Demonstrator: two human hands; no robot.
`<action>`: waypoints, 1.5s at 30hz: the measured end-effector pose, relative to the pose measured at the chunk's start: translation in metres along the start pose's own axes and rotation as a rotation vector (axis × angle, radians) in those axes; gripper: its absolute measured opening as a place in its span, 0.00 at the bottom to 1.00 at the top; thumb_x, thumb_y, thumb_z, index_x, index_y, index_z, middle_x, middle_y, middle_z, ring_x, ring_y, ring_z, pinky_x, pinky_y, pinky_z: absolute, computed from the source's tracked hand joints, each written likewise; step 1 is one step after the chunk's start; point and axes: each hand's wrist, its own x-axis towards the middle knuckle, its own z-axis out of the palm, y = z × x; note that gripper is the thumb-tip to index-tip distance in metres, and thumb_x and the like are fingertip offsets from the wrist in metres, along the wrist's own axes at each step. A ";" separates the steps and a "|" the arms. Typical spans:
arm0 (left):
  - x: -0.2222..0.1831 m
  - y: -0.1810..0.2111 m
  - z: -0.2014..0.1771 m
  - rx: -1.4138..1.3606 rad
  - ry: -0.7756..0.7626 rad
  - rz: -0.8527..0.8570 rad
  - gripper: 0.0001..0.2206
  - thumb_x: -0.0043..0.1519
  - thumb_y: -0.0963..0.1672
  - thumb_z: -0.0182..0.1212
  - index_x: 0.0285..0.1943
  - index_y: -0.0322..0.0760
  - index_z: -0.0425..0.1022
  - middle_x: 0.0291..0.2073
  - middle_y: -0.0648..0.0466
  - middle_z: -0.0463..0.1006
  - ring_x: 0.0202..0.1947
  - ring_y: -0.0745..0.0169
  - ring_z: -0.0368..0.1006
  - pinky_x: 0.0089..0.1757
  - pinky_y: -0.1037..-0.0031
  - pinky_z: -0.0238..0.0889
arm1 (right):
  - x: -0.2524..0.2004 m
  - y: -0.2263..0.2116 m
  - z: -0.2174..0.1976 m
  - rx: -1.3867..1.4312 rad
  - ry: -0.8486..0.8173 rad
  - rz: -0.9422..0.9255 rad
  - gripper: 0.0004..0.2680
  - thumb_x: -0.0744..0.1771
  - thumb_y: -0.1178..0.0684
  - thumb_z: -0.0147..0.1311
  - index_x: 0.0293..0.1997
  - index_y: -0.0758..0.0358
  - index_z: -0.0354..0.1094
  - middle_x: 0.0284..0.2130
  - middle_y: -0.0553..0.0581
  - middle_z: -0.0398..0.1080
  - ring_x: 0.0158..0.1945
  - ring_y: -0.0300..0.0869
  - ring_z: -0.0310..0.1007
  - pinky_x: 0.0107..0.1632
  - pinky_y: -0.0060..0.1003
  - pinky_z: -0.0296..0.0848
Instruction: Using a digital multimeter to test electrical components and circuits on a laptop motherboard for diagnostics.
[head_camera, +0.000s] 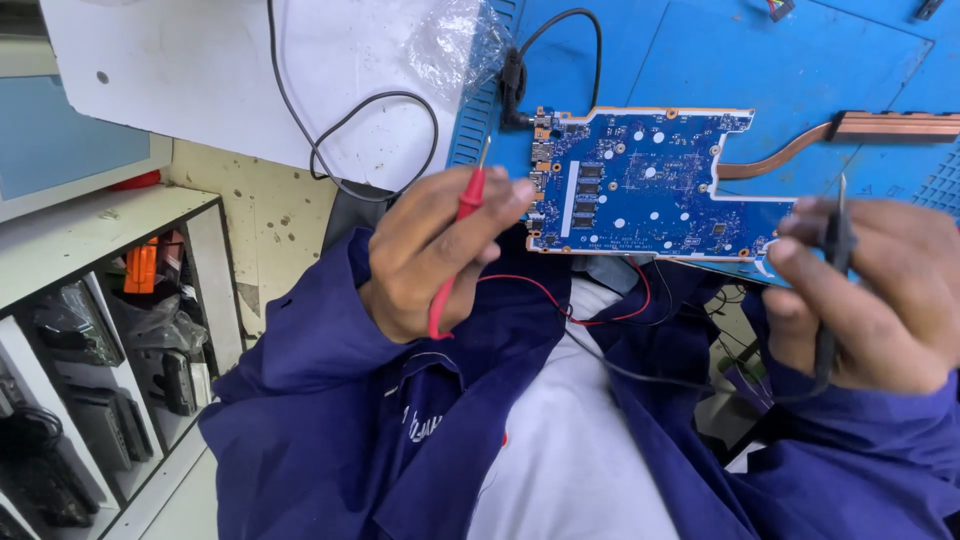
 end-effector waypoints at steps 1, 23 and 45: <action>0.007 -0.006 0.001 0.044 0.032 0.017 0.12 0.74 0.36 0.50 0.65 0.29 0.70 0.52 0.37 0.80 0.54 0.36 0.81 0.57 0.52 0.81 | 0.006 0.014 0.008 -0.021 0.063 -0.029 0.15 0.70 0.56 0.48 0.46 0.90 0.70 0.35 0.85 0.69 0.35 0.77 0.78 0.39 0.71 0.82; 0.020 -0.044 0.007 0.197 0.016 0.086 0.13 0.73 0.31 0.54 0.65 0.28 0.69 0.53 0.31 0.78 0.40 0.41 0.85 0.38 0.60 0.81 | 0.013 0.011 0.038 -0.085 -0.296 0.441 0.37 0.66 0.23 0.58 0.69 0.71 0.57 0.69 0.83 0.63 0.74 0.76 0.59 0.75 0.72 0.55; 0.012 -0.030 0.013 -0.037 0.038 -0.066 0.15 0.69 0.32 0.54 0.64 0.29 0.69 0.52 0.39 0.80 0.51 0.40 0.84 0.56 0.53 0.85 | 0.000 0.024 0.054 0.103 -0.152 0.404 0.34 0.65 0.35 0.71 0.68 0.69 0.52 0.67 0.83 0.60 0.69 0.77 0.62 0.72 0.76 0.67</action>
